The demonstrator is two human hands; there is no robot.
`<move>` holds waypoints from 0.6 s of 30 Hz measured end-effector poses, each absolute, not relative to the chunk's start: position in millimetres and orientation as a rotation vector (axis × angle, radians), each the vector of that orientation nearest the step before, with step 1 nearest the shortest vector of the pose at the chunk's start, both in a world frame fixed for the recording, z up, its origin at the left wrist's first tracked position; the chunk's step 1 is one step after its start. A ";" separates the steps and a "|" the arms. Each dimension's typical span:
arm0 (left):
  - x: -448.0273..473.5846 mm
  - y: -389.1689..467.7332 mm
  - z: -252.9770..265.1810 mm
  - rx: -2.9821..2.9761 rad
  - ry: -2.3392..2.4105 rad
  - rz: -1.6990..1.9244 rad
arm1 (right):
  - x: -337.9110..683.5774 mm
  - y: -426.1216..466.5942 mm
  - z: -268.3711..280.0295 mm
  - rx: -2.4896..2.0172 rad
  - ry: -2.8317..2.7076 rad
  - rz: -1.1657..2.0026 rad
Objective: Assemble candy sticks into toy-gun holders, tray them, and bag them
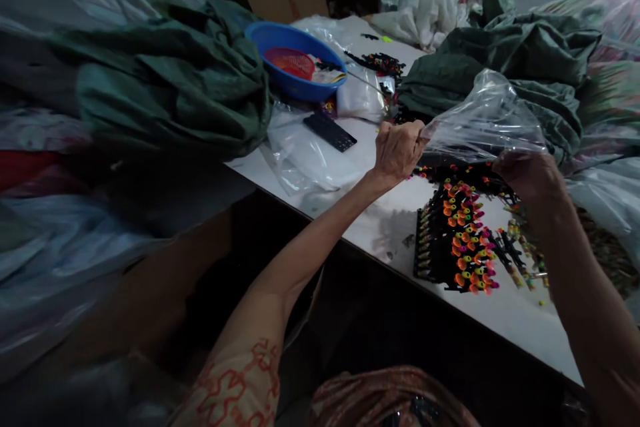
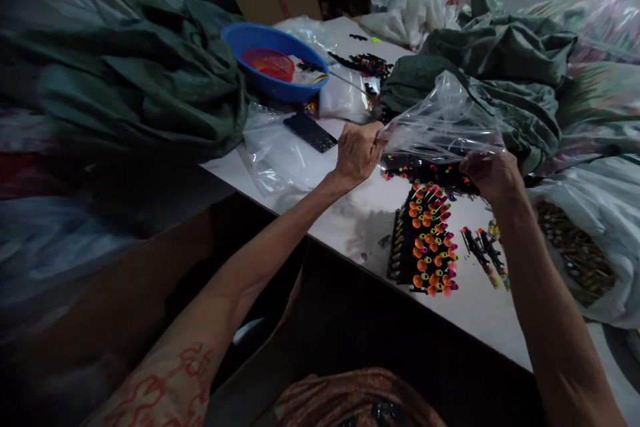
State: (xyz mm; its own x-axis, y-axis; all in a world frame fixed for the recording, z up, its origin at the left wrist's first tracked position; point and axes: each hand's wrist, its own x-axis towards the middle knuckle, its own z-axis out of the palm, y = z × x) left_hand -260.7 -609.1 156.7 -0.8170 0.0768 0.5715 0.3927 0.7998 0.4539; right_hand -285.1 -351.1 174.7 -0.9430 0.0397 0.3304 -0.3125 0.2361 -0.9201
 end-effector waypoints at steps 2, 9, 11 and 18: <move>-261.3 -606.7 145.7 -0.399 -2.459 -0.784 | -284.3 -352.3 158.9 0.123 -2.225 1.835; -230.4 -579.0 89.9 -0.662 -2.723 -0.652 | -249.0 -336.3 98.9 0.197 -2.496 1.164; -215.3 -573.2 81.3 -0.726 -2.652 -0.639 | -224.7 -331.3 92.9 0.186 -2.519 1.055; -188.7 -575.2 52.4 -0.851 -2.495 -0.685 | -180.0 -310.6 73.2 0.453 -2.758 0.844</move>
